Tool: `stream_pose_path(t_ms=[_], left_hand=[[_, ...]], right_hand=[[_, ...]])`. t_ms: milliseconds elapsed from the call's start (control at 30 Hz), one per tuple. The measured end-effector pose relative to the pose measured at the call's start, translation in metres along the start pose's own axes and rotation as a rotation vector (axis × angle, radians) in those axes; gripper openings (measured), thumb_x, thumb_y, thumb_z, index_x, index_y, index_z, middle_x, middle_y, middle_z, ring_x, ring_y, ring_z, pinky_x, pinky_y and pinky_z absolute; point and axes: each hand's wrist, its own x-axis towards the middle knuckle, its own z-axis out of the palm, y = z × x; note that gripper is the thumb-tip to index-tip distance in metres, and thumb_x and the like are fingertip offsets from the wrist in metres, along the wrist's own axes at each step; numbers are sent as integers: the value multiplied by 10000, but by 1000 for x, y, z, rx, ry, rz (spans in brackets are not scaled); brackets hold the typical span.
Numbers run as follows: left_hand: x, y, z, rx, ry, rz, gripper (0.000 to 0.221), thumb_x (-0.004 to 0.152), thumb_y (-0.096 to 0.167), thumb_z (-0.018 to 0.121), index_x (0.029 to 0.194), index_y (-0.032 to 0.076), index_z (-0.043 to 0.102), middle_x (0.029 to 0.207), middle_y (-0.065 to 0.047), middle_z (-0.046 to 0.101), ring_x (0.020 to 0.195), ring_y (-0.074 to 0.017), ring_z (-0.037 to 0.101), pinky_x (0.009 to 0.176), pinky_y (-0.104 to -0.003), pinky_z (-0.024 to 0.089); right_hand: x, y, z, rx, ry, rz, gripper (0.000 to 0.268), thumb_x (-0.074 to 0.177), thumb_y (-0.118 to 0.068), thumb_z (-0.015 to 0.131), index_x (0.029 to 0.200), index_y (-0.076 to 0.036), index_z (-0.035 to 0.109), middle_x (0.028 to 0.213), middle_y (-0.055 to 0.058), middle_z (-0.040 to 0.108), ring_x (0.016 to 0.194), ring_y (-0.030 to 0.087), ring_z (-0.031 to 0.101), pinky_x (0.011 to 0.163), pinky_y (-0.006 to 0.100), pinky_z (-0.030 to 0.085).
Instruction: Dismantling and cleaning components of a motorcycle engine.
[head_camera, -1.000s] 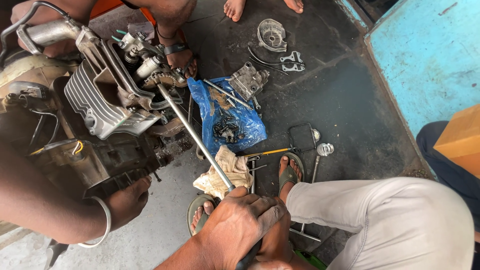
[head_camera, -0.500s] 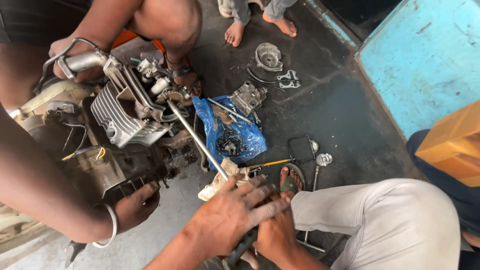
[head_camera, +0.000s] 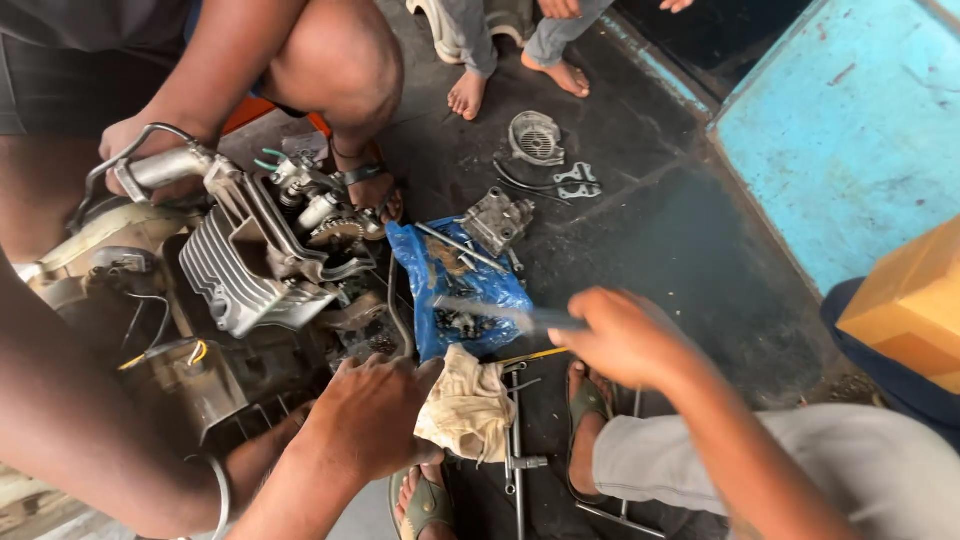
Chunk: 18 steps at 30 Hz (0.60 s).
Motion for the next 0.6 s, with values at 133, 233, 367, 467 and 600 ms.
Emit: stream_pose_path(t_ms=[133,233,367,467,600], left_hand=[[14,-12,17,-45,-55,-37,988,820,582,813,1556,149,317,1219,-89,626,1204,-280,586,1095,-483,426],[26,-16,33,-86,-54,10,884,821,577,800,1471,113,422,1176,-89,647,1151,-280,616,1066,-470,454],[36,-17,48,-26,-171,46,833,858,608,771,1438,105,447,1136,-123,657,1161,-305,593,1135,-545,335],[27,-18,55,-40,-232,36,698,868,591,750,1322,102,544,1076,-107,687,1143,-282,591,986,-456,471],[16,-23,104,-114,-97,27,616,836,566,773,1205,94,629,1047,-92,687,1128,-281,602,984,-459,455]], right_hand=[[87,27,99,-59,292,-22,257,854,-336,727,908,-85,741,841,152,726,843,375,708,780,481,534],[109,32,179,-97,381,70,227,922,-309,650,924,-85,684,788,148,724,788,350,727,856,518,511],[116,68,288,-32,104,256,346,1081,-390,558,1064,-48,605,757,109,709,699,298,746,799,482,585],[108,73,318,-197,53,215,590,814,-321,805,1264,-31,558,905,136,739,906,304,730,927,480,494],[128,77,346,-249,73,210,544,760,-297,855,1200,-74,626,1095,138,716,1144,326,642,961,478,476]])
